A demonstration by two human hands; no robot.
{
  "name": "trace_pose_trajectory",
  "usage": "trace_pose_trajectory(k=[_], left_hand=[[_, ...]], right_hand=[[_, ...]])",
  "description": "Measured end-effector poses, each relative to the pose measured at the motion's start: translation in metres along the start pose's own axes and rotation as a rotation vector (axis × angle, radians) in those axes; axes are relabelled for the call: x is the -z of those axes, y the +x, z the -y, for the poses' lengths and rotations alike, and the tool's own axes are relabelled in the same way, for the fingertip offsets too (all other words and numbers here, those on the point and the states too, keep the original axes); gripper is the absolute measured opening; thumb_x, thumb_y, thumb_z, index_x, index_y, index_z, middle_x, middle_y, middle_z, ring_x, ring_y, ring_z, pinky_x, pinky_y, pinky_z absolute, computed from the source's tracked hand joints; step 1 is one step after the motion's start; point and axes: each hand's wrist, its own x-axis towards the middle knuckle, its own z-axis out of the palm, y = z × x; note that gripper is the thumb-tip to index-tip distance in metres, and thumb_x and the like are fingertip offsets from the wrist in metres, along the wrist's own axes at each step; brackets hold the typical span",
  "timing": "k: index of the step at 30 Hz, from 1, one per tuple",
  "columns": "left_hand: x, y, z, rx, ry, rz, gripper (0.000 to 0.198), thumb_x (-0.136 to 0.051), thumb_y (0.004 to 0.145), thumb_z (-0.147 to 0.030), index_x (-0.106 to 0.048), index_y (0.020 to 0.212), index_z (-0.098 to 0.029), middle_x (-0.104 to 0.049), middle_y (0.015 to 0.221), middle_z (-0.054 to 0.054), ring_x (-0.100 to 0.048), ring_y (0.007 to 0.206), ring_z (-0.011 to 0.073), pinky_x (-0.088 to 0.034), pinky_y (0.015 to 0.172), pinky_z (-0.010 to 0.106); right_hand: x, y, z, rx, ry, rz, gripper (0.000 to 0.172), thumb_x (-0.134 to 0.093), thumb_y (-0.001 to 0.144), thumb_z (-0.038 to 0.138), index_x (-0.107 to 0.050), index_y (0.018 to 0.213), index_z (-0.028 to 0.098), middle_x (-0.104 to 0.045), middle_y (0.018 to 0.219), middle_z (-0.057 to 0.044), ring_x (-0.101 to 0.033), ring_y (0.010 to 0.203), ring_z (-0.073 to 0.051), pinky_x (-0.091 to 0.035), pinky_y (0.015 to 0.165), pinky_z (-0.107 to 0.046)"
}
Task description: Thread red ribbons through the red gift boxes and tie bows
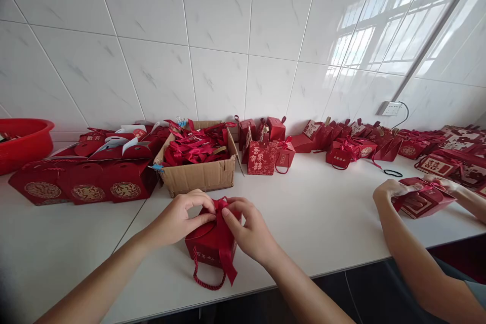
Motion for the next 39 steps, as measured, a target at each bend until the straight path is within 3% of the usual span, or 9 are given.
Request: trace_pose_trajectory(k=[3,7,13,19,22,24,28,34,39], left_hand=[[0.010,0.003,-0.008,-0.021,0.022,0.114,0.008,-0.060,0.082,-0.026,-0.065,0.077,-0.022,-0.065,0.091,0.003,-0.060,0.088,0.0198,-0.046,0.082,0.030],[0.019,0.009,-0.014,-0.011,0.081,0.237,0.008,-0.056,0.083,-0.025,-0.061,0.077,-0.022,-0.061,0.090,0.002,-0.058,0.083,0.0182,-0.045,0.077,0.027],[0.023,0.015,-0.016,0.024,0.176,0.315,0.009,-0.052,0.085,-0.025,-0.058,0.079,-0.022,-0.057,0.092,0.002,-0.056,0.084,0.0182,-0.044,0.076,0.026],[0.023,0.018,-0.023,0.023,0.183,0.355,0.010,-0.051,0.086,-0.025,-0.057,0.079,-0.021,-0.054,0.095,0.003,-0.055,0.085,0.0186,-0.044,0.077,0.027],[0.025,0.020,-0.028,0.028,0.180,0.404,0.011,-0.050,0.087,-0.026,-0.057,0.080,-0.021,-0.053,0.096,0.003,-0.055,0.084,0.0179,-0.043,0.075,0.027],[0.027,0.022,-0.032,0.032,0.198,0.453,0.012,-0.049,0.088,-0.027,-0.057,0.081,-0.021,-0.053,0.095,0.003,-0.053,0.084,0.0175,-0.042,0.073,0.027],[0.031,0.027,-0.041,0.055,0.298,0.550,0.013,-0.047,0.089,-0.028,-0.054,0.081,-0.020,-0.051,0.094,0.003,-0.050,0.090,0.0194,-0.041,0.076,0.028],[0.034,0.035,-0.047,0.081,0.432,0.627,0.016,-0.046,0.090,-0.034,-0.052,0.082,-0.020,-0.052,0.096,0.004,-0.049,0.095,0.0217,-0.040,0.078,0.031],[0.038,0.037,-0.056,0.050,0.579,0.664,0.018,-0.042,0.092,-0.031,-0.056,0.089,-0.019,-0.054,0.096,0.005,-0.048,0.095,0.0226,-0.037,0.081,0.034]], right_hand=[[0.012,0.006,0.001,0.034,-0.156,0.010,0.017,-0.046,0.089,0.027,-0.061,0.093,0.020,-0.067,0.093,-0.004,-0.060,0.084,-0.016,-0.047,0.075,-0.031],[0.029,0.019,0.002,0.164,-0.321,0.161,0.029,-0.051,0.082,0.014,-0.063,0.107,0.021,-0.065,0.093,-0.005,-0.060,0.082,-0.016,-0.047,0.070,-0.029],[0.039,0.025,0.014,0.340,-0.470,0.200,0.015,-0.054,0.078,0.009,-0.066,0.080,0.019,-0.064,0.089,-0.006,-0.058,0.084,-0.018,-0.046,0.079,-0.033],[0.052,0.018,0.029,0.144,-0.340,0.367,0.007,-0.051,0.086,0.022,-0.057,0.084,0.021,-0.058,0.061,0.004,-0.049,0.052,-0.010,-0.037,0.049,-0.022],[0.069,0.018,0.031,-0.035,-0.473,0.560,0.021,-0.055,0.086,0.040,-0.058,0.087,0.020,-0.050,0.046,0.007,-0.039,0.039,-0.008,-0.028,0.041,-0.021],[0.076,0.020,0.032,-0.073,-0.544,0.592,0.033,-0.052,0.086,0.050,-0.060,0.082,0.018,-0.052,0.048,0.005,-0.041,0.041,-0.008,-0.028,0.042,-0.021],[0.065,0.030,0.031,0.035,-0.397,0.390,0.033,-0.053,0.085,0.051,-0.058,0.086,0.018,-0.060,0.073,0.000,-0.045,0.054,-0.008,-0.031,0.047,-0.020],[0.038,0.042,0.020,0.075,-0.043,0.516,0.017,-0.063,0.082,0.031,-0.053,0.083,0.017,-0.056,0.076,0.002,-0.045,0.058,-0.007,-0.037,0.052,-0.020],[0.040,0.044,0.017,0.231,-0.033,0.588,0.005,-0.058,0.085,0.021,-0.059,0.088,0.017,-0.063,0.083,-0.001,-0.055,0.071,-0.011,-0.045,0.064,-0.023]])
